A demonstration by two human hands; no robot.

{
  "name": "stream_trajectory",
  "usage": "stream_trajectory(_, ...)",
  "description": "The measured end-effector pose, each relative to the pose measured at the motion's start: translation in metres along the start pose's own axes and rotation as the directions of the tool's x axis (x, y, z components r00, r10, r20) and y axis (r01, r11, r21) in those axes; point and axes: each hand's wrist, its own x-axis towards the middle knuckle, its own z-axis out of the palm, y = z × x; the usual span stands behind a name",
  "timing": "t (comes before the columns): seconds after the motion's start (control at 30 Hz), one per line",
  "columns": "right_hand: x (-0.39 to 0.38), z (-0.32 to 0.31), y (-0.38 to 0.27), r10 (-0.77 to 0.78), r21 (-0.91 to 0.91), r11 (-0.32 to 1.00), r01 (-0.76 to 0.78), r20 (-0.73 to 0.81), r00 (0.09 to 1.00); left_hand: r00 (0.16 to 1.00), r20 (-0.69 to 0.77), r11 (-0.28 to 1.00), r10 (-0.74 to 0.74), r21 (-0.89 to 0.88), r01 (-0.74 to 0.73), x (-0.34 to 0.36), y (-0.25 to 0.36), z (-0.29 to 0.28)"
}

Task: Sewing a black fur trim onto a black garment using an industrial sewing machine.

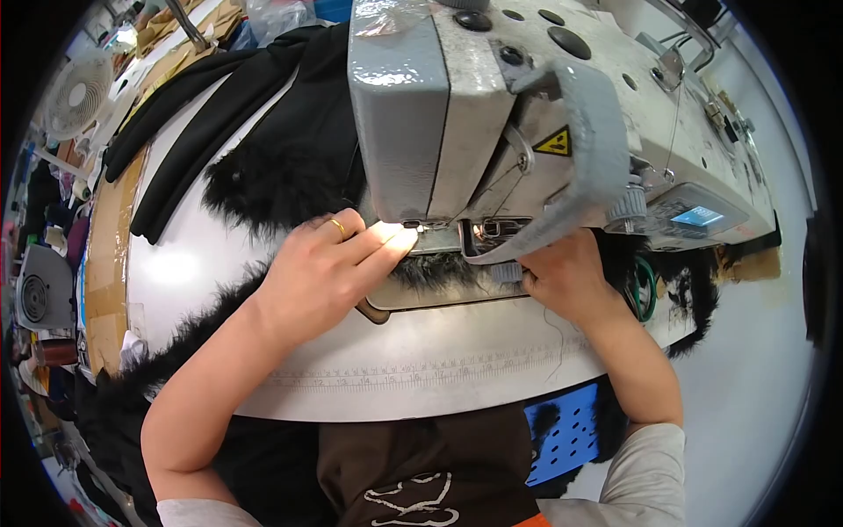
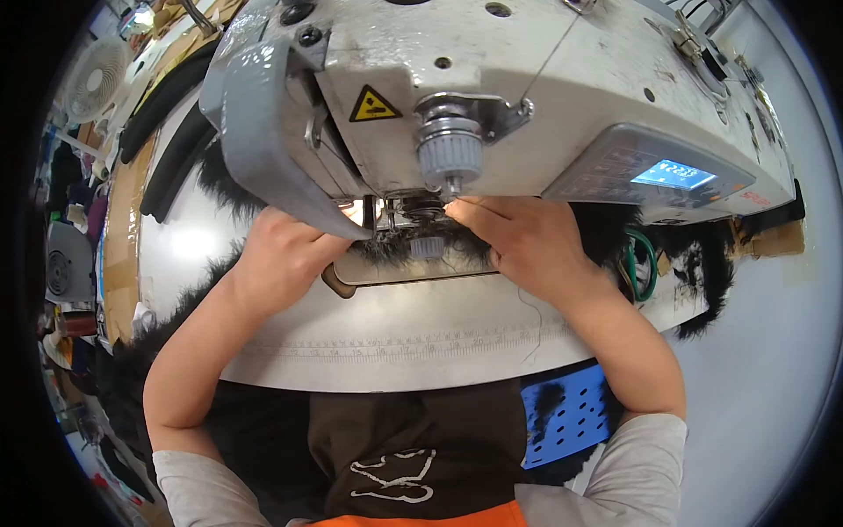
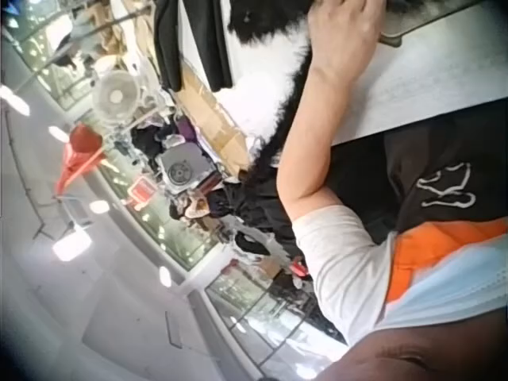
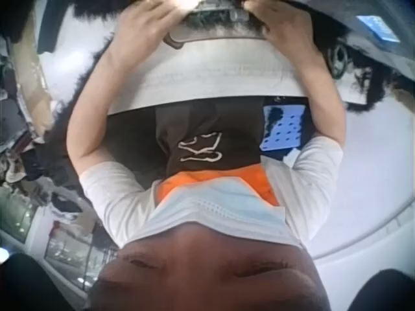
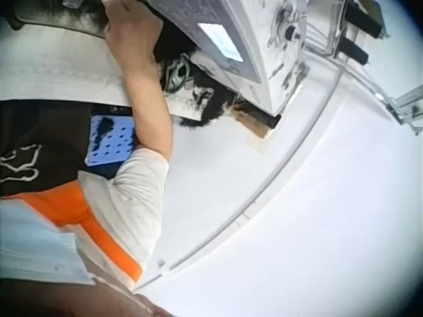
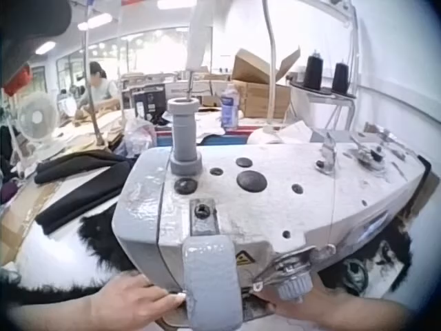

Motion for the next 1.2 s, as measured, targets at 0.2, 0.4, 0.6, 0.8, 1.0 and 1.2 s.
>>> stream_trajectory(0.2,-0.004,0.0,0.002,0.009,-0.032,0.999,-0.008,0.036,0.999,0.996,-0.037,0.994,-0.086,-0.068,0.083,0.003,-0.003,-0.002)
stream_trajectory(0.4,-0.002,0.001,0.0,-0.026,-0.034,0.999,0.025,-0.025,0.999,0.986,0.029,0.983,-0.162,-0.085,0.163,0.007,-0.01,-0.001)
stream_trajectory(0.6,-0.002,0.003,0.001,-0.009,-0.005,1.0,0.009,-0.002,1.0,0.992,-0.006,0.988,-0.127,-0.083,0.126,0.002,-0.009,0.004)
stream_trajectory(0.8,0.001,-0.004,-0.002,-0.008,0.032,0.999,0.008,0.015,1.0,0.998,0.021,0.997,-0.064,-0.043,0.065,-0.005,0.002,-0.003)
stream_trajectory(1.0,0.0,-0.003,-0.004,-0.013,0.014,1.0,0.013,-0.004,1.0,0.999,0.049,0.998,0.016,-0.063,-0.013,-0.005,-0.001,-0.008)
stream_trajectory(1.2,-0.002,-0.001,-0.005,0.018,-0.039,0.999,-0.017,0.02,1.0,0.983,0.177,0.997,-0.046,0.068,0.034,-0.004,0.0,-0.013)
